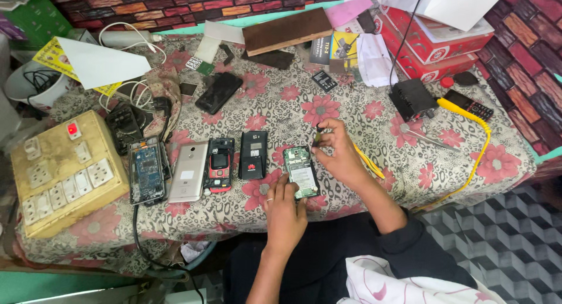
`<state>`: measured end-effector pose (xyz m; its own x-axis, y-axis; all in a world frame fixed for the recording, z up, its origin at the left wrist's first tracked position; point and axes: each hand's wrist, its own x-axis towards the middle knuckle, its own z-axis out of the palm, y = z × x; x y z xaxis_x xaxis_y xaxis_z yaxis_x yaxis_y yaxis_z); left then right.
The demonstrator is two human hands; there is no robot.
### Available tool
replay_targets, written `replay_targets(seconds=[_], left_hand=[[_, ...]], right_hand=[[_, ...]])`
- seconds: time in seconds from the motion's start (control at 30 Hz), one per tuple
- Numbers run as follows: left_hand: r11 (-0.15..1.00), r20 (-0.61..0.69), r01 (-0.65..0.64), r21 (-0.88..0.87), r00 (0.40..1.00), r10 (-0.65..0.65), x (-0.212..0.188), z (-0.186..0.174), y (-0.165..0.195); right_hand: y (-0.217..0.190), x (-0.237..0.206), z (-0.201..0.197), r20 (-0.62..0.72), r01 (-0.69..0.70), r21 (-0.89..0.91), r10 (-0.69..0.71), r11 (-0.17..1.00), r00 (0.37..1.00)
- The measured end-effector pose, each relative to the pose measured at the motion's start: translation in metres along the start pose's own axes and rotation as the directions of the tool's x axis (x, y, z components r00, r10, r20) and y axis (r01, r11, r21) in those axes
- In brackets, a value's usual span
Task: The person sits at a repair bench and disassembles a mobile phone. They pry off the back cover, remove the battery, unscrew and lift out the internal circuit board with a screwdriver, and set the phone parts on the bench.
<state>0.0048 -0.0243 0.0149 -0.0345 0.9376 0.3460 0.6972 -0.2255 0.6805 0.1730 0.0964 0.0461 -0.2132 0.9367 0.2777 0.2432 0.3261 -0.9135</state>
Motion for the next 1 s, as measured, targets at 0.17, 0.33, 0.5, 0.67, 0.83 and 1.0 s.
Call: replay_targets(seconds=[0.17, 0.33, 0.5, 0.67, 0.83, 1.0], left_hand=[[1.0, 0.016, 0.013, 0.0, 1.0, -0.013, 0.001, -0.002, 0.0], [1.0, 0.018, 0.015, 0.004, 1.0, -0.015, 0.0, -0.001, -0.001], [0.999, 0.033, -0.021, 0.036, 0.999, 0.019, -0.001, -0.002, -0.001], [0.997, 0.041, -0.052, 0.059, 0.998, 0.05, -0.001, -0.004, 0.0], [0.997, 0.039, -0.053, 0.06, 0.998, 0.05, -0.002, -0.004, 0.001], [0.995, 0.039, -0.072, 0.071, 0.997, 0.069, -0.001, -0.004, 0.001]], right_hand=[[-0.001, -0.003, 0.003, -0.028, 0.073, -0.056, -0.075, 0.996, 0.997], [-0.007, -0.004, -0.001, 0.011, 0.077, 0.047, -0.077, 0.996, 0.997], [-0.01, -0.004, -0.001, -0.006, -0.114, 0.046, 0.114, 0.992, 0.993], [-0.003, -0.002, 0.002, -0.069, 0.126, -0.04, -0.129, 0.991, 0.989], [0.002, -0.002, 0.0, -0.053, 0.046, 0.066, -0.043, 0.997, 0.998], [0.0, -0.003, 0.0, -0.034, 0.052, 0.117, -0.049, 0.992, 0.998]])
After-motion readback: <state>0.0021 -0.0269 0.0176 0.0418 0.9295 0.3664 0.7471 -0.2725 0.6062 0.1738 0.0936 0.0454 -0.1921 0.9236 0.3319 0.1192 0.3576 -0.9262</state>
